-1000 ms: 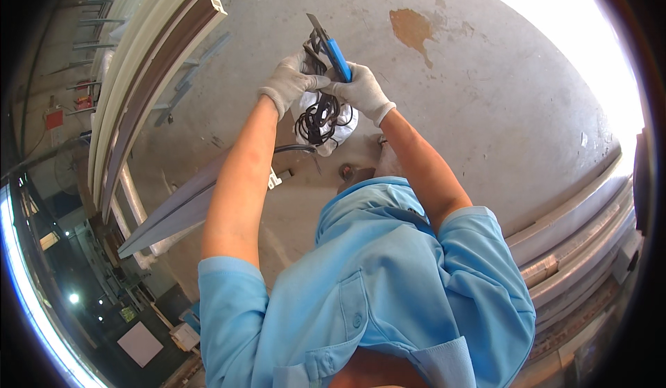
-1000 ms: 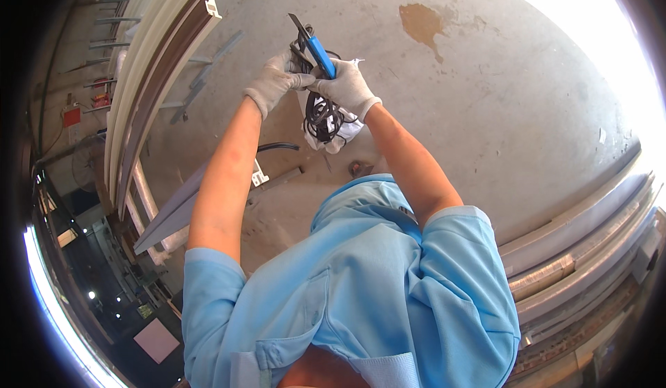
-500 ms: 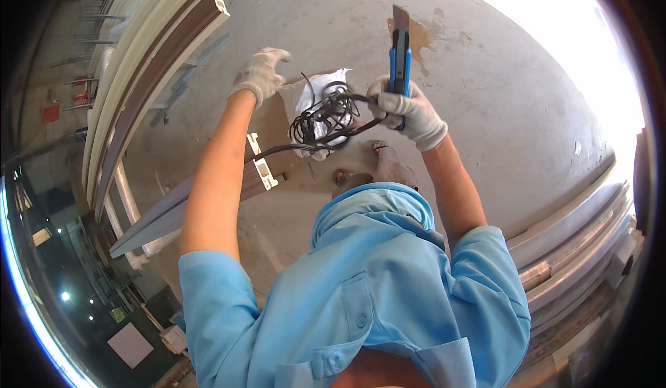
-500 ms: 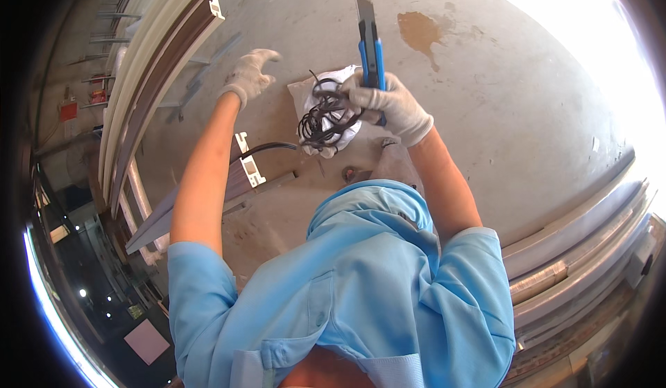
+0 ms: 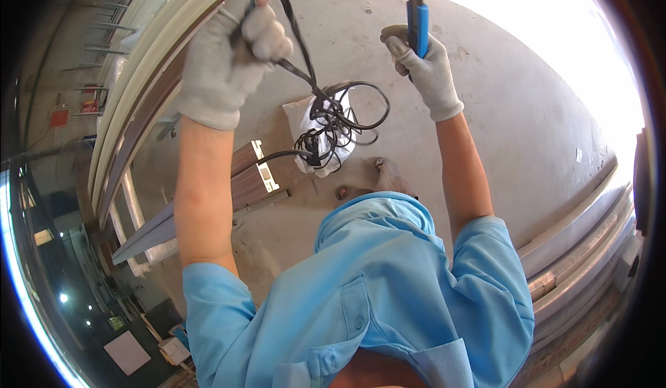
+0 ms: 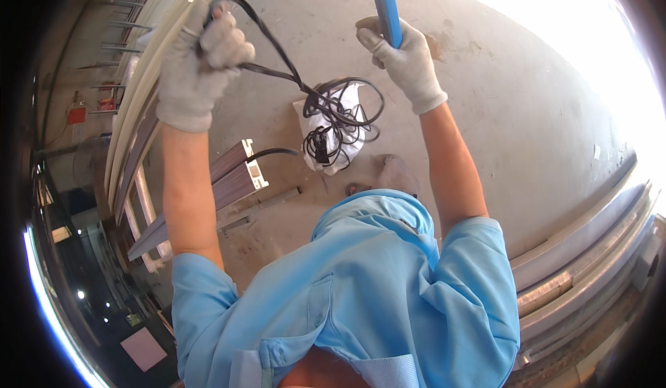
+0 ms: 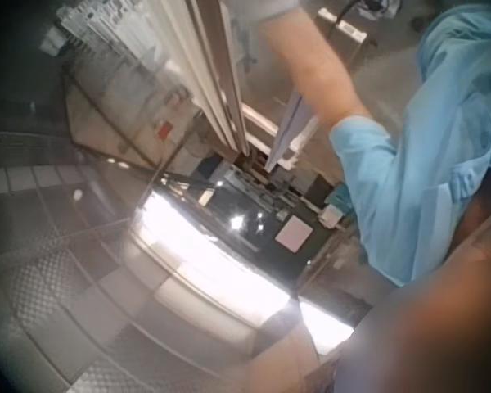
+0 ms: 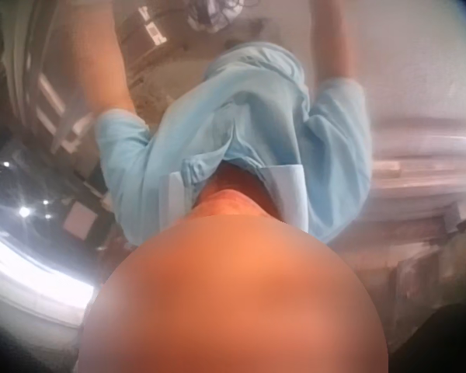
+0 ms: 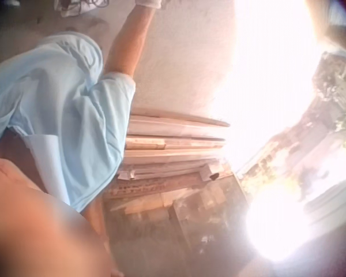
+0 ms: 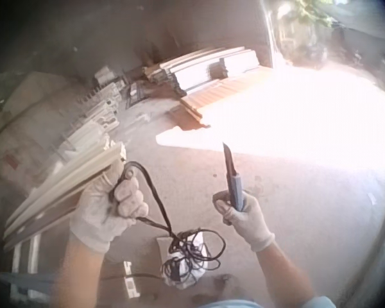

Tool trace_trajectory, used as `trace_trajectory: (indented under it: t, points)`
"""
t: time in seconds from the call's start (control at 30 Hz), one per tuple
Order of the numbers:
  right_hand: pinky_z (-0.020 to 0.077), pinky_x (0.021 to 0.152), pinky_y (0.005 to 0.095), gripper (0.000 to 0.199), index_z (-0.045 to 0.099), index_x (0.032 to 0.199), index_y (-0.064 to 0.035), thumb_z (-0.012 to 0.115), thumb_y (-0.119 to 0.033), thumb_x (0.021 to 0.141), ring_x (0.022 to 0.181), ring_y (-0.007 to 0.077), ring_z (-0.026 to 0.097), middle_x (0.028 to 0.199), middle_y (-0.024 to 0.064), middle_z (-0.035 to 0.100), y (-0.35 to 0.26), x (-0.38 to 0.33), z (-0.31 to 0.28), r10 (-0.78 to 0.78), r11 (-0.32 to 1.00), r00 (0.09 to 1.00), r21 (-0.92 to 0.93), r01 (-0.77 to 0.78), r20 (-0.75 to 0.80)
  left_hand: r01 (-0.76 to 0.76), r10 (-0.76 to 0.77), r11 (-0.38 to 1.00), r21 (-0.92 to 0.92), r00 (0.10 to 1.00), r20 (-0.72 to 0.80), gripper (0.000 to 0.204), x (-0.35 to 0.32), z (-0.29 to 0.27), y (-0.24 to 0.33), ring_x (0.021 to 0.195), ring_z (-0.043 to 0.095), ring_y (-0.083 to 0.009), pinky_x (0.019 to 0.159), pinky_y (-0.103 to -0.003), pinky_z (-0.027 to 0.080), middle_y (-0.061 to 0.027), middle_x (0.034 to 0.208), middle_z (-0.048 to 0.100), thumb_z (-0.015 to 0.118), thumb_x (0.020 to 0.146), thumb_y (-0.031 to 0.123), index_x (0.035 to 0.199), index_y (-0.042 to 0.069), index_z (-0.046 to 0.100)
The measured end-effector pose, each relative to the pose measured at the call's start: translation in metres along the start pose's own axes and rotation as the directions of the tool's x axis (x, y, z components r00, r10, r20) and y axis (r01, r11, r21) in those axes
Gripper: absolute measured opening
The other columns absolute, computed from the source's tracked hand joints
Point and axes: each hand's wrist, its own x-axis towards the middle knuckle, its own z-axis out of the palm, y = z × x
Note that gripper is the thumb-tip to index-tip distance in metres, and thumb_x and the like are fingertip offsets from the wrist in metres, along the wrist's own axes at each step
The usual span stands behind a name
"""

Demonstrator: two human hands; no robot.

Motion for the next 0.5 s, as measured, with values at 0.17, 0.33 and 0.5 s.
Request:
trace_trajectory:
  t: [0.17,0.33,0.5]
  points:
    - [0.0487,0.056,0.0201,0.035,0.067,0.116,-0.0006,0.073,-0.027,0.092,0.063,0.0044,0.058,0.089,0.0036,0.07,-0.026,-0.018,0.077,-0.067,0.979,0.984,0.2,0.033,0.167,-0.281,0.288,0.957,0.072,0.892,-0.347,0.057,0.015,0.059,0.012,0.111,0.063,-0.0401,0.099,-0.051,0.052,-0.0276,0.115,0.063,0.055,0.101,0.039,0.118,-0.015,0.053]
    - [0.0454,0.052,0.022,0.027,0.066,0.099,-0.0002,0.071,-0.026,0.093,0.06,0.0057,0.056,0.077,0.0023,0.066,-0.052,-0.012,0.109,0.095,0.954,0.943,0.242,-0.178,0.319,-0.412,0.408,0.908,0.072,0.837,-0.364,0.057,0.004,0.044,0.02,0.117,0.06,-0.0385,0.111,-0.052,0.042,-0.0275,0.118,0.062,0.053,0.1,0.042,0.118,-0.012,0.05]
    - [0.0391,0.049,0.0203,0.021,0.06,0.094,-0.0043,0.063,-0.025,0.099,0.055,0.0064,0.048,0.072,-0.0029,0.057,-0.143,0.058,0.078,-0.583,0.812,0.732,0.292,0.506,0.353,-0.013,0.144,0.827,0.562,0.971,-0.19,0.099,-0.026,0.011,-0.042,0.117,0.062,-0.0313,0.105,-0.043,0.046,-0.0168,0.115,0.068,0.047,0.085,0.079,0.135,-0.007,0.049]
